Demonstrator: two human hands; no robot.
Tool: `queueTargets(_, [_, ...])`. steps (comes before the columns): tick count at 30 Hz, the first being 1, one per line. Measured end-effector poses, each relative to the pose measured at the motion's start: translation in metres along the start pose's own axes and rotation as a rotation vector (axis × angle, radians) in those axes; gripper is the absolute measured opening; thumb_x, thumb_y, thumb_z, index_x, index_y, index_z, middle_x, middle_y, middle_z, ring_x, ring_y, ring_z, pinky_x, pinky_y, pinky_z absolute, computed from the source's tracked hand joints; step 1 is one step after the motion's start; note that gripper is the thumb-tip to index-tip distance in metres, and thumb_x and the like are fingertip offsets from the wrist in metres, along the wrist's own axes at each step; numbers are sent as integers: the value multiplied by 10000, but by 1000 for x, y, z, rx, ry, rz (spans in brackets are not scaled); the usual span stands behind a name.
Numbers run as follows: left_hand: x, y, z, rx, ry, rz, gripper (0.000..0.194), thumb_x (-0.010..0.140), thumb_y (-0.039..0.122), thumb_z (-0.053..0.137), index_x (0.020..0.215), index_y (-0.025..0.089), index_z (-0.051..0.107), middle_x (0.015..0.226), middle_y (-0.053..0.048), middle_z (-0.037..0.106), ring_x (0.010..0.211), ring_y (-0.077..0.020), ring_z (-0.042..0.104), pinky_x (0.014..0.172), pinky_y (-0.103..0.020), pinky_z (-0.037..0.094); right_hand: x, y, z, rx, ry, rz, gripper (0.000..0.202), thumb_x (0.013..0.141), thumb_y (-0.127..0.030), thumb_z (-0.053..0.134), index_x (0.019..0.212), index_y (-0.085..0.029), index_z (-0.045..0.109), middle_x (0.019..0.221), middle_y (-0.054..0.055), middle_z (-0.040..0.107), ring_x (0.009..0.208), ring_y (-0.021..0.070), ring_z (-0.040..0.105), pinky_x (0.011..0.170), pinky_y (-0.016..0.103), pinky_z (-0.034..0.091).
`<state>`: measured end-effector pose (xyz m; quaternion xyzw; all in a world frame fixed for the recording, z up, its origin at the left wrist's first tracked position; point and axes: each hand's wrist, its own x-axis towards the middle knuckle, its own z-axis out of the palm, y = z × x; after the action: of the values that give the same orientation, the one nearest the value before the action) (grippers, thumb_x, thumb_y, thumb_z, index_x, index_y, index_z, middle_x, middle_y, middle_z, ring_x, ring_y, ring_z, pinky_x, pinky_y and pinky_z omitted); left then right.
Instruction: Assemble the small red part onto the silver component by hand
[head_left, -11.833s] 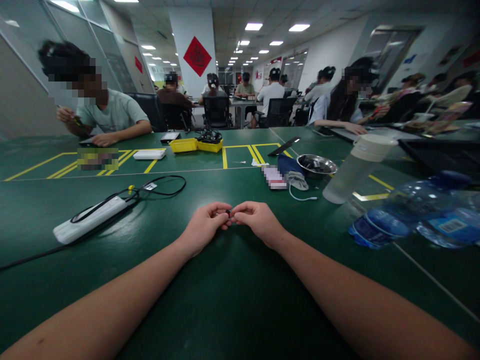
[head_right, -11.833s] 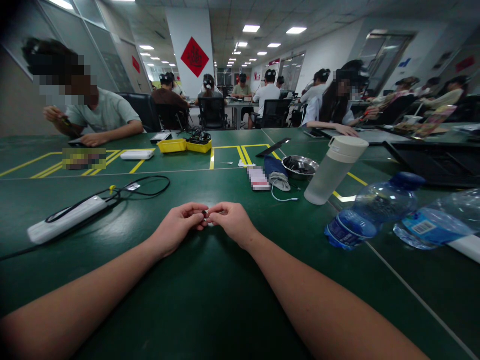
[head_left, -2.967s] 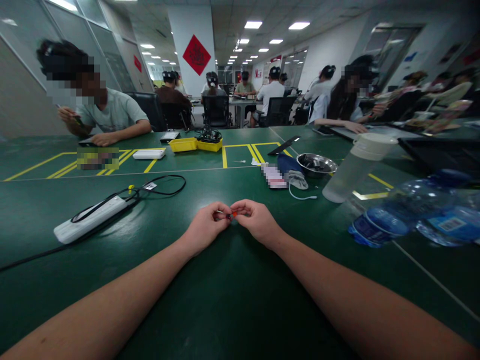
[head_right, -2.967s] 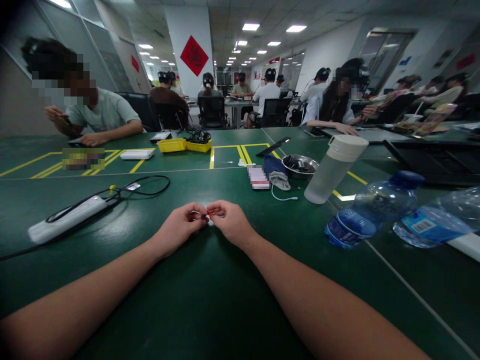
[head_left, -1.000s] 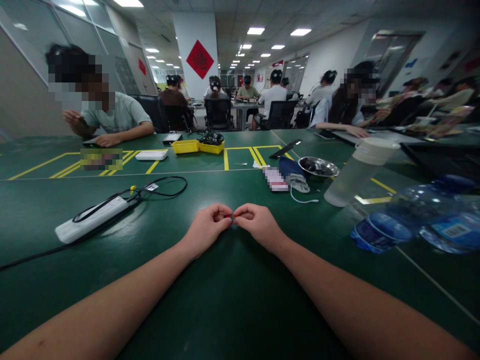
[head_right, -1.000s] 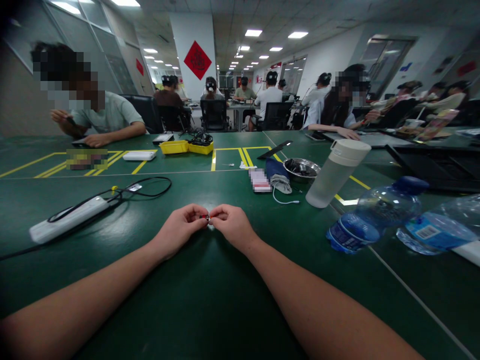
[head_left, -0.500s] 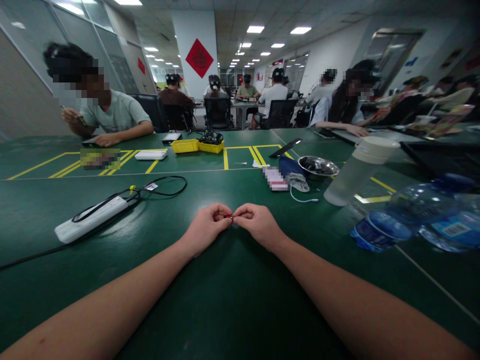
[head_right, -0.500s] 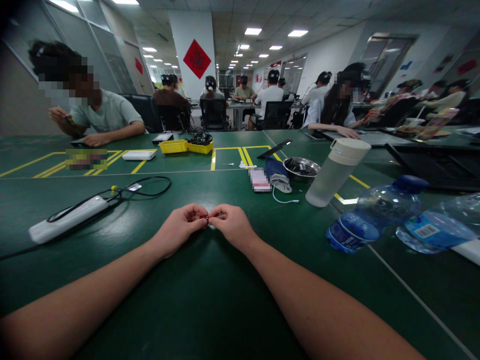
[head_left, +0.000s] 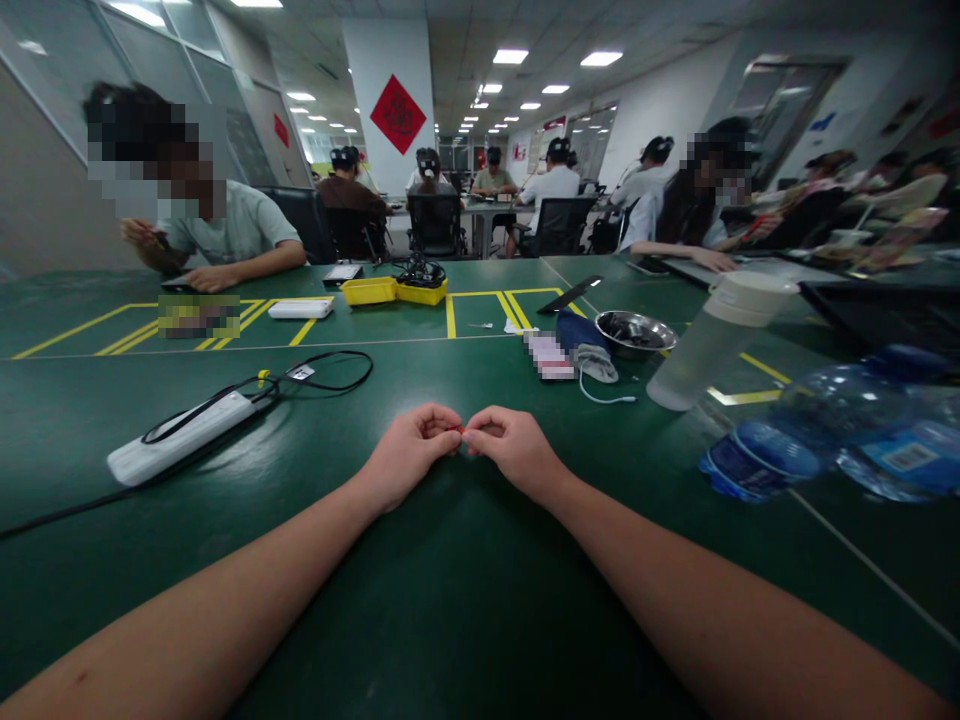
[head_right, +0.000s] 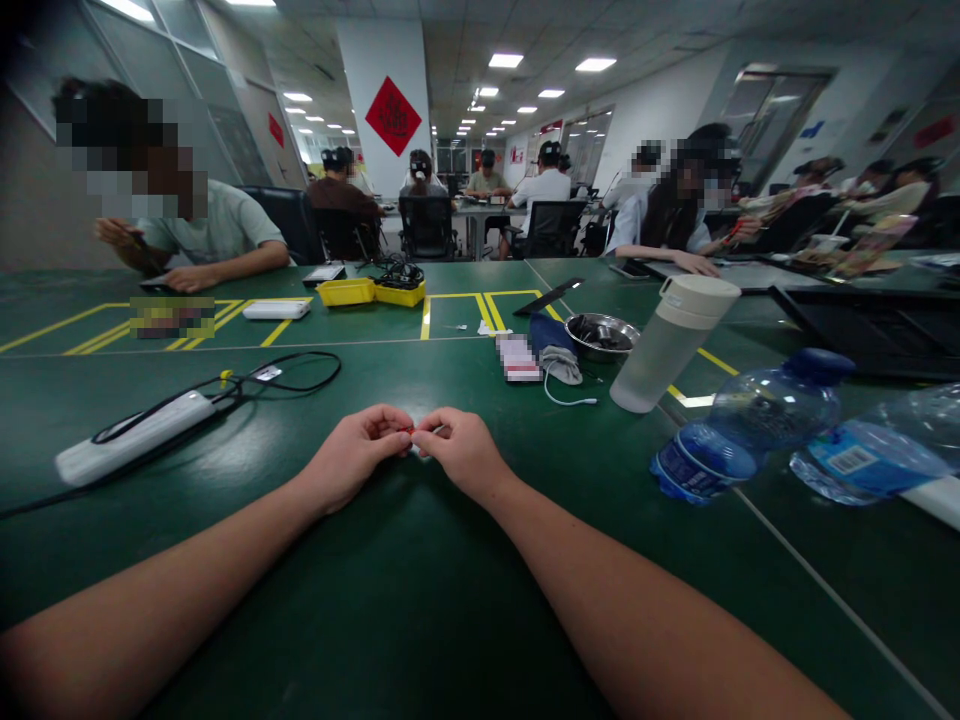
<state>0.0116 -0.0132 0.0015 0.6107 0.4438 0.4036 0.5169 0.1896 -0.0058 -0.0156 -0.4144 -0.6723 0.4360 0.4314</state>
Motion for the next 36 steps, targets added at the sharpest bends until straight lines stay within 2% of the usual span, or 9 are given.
queueTargets(5, [1, -4, 0, -63, -33, 26, 317, 788, 249, 640, 1093, 170, 604, 924, -56, 705, 828, -160, 670, 801, -315, 508, -1, -3, 1, -28, 28, -29, 149, 811, -260, 610, 887, -151, 678, 801, 47, 681, 649, 147, 654, 626, 271, 520])
queueTargets(9, [0, -4, 1, -49, -73, 20, 296, 801, 242, 633, 1086, 164, 638, 927, -66, 722, 859, -180, 678, 825, -332, 509, 0, -1, 1, 5, 32, -23, 148, 805, -248, 609, 883, -144, 682, 828, 54, 679, 649, 149, 665, 617, 270, 524])
queueTargets(17, [-1, -1, 1, 96, -62, 62, 254, 814, 277, 623, 1046, 181, 658, 896, -43, 711, 812, -159, 647, 754, -281, 483, 1, 0, 3, 33, 53, 32, 131, 798, -276, 628, 845, -154, 622, 715, 21, 652, 591, 145, 644, 570, 261, 502])
queueTargets(22, [-2, 1, 2, 167, -27, 98, 187, 802, 310, 632, 930, 175, 647, 708, 2, 631, 641, -125, 571, 600, -238, 427, 1, -2, 2, 14, 59, 40, 158, 819, -316, 615, 829, -160, 596, 670, 7, 629, 575, 140, 630, 552, 246, 476])
queueTargets(26, [-2, 1, 3, 83, 43, 77, 169, 789, 319, 639, 867, 176, 592, 696, 2, 627, 638, -137, 602, 596, -240, 440, 0, -3, 3, 7, 19, 35, 203, 864, -356, 559, 823, -159, 584, 665, 0, 616, 574, 128, 612, 558, 238, 455])
queueTargets(30, [-1, -1, 3, 7, 137, 48, 188, 756, 317, 671, 837, 179, 572, 662, 15, 610, 597, -129, 596, 561, -225, 433, -3, -5, 5, -102, -52, 9, 177, 812, -332, 626, 793, -161, 586, 688, 5, 632, 612, 127, 599, 575, 233, 435])
queueTargets(36, [0, -2, 4, -6, 135, 55, 184, 726, 281, 702, 787, 176, 563, 644, 29, 591, 559, -95, 537, 531, -200, 401, -3, -2, 6, -151, -59, 14, 119, 781, -264, 651, 771, -173, 575, 647, -5, 623, 603, 134, 602, 561, 236, 434])
